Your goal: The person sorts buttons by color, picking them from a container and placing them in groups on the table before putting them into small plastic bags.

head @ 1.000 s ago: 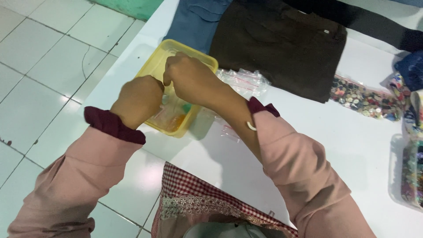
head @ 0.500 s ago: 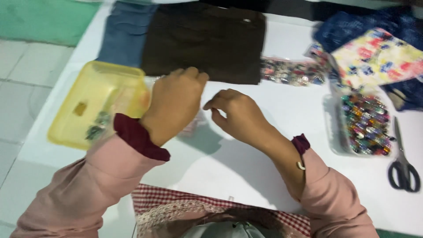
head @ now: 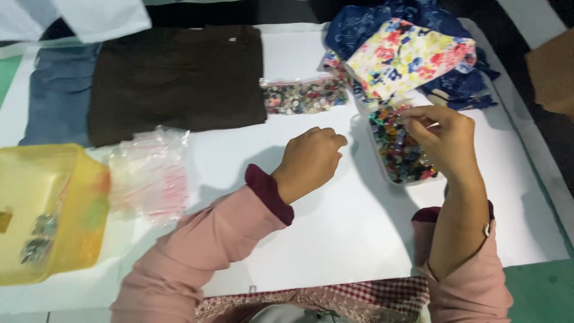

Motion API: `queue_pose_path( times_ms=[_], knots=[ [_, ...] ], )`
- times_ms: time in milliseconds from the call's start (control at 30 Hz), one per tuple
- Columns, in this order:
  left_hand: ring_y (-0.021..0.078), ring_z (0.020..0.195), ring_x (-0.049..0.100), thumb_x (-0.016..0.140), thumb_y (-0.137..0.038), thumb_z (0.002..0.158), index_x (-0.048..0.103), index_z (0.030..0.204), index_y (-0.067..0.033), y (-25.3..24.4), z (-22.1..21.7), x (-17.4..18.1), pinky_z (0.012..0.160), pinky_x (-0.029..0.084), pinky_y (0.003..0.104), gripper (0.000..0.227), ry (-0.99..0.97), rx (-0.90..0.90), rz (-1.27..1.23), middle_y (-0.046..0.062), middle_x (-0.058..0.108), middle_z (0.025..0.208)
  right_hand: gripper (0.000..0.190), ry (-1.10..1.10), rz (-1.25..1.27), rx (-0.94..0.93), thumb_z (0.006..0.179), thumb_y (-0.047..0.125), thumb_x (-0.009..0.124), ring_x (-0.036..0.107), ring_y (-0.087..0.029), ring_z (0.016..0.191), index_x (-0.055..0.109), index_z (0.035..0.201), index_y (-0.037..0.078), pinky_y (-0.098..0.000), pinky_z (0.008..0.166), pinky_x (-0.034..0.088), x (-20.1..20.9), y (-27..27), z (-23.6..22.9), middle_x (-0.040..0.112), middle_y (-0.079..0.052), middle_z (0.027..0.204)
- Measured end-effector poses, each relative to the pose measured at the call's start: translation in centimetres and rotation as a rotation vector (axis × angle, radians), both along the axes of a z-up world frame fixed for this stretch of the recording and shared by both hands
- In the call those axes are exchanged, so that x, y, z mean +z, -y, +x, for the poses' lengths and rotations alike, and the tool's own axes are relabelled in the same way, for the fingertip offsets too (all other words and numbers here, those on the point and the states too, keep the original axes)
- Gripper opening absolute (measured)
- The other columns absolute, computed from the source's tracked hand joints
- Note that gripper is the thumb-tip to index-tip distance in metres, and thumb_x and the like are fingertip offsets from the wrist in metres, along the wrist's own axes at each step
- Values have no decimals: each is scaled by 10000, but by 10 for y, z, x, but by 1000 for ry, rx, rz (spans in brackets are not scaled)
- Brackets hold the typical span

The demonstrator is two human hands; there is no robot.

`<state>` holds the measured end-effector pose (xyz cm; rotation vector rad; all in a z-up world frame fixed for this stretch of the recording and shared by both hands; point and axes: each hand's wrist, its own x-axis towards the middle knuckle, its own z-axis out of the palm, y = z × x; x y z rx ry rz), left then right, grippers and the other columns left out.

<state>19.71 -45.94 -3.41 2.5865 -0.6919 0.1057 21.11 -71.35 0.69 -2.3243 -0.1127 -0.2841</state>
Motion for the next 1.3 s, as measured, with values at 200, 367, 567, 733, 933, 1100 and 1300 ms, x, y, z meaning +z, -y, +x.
queue_pose_path(
  times_ms=[200,367,567,733,933,1100,1300],
  knots=[
    [336,1040,607,657,-107,923,700,1247,-107,51,35,-31,807,548,465,326,104,-19,-280,96,708,1119,145,-61,-101,-56,950,51,735,674,-182,853,813,1064,98,-365,769,543,-22,41,10,773,-71,1008],
    [279,981,649,686,-43,904,705,1218,-24,62,43,-20,784,595,374,315,88,-15,-273,156,692,1006,216,-53,-126,-68,875,13,770,694,-287,784,818,1067,100,-369,689,577,-26,41,10,731,-166,839],
    [247,983,604,699,-57,900,730,1177,-58,69,53,-33,784,561,355,279,145,31,-228,127,696,987,203,-163,-164,-89,867,61,818,687,-291,816,814,1069,81,-390,706,571,-16,33,4,741,-174,863],
    [218,948,540,721,-150,888,768,1043,-108,78,51,-37,792,455,392,167,228,66,-158,71,672,927,210,-178,-166,-87,864,13,799,681,-287,803,813,1063,78,-368,693,565,-18,33,4,745,-169,844],
    [203,916,508,698,-137,899,782,964,-121,84,48,-34,787,389,386,107,263,43,-212,53,644,868,191,-190,-138,-91,922,13,733,683,-281,816,807,1073,103,-378,700,552,-35,46,12,750,-155,846],
    [214,911,504,690,-176,916,755,1069,-159,97,59,-34,785,376,397,167,275,28,-260,50,621,911,213,-188,-91,-100,893,-39,729,699,-294,814,803,1064,66,-357,717,549,-27,41,8,760,-159,840],
    [214,942,490,712,-229,903,757,1095,-176,117,77,-37,784,374,414,205,236,49,-258,25,606,928,227,-196,-107,-94,825,-7,804,689,-269,789,806,1036,77,-359,706,552,-21,35,3,759,-140,827]
  ],
)
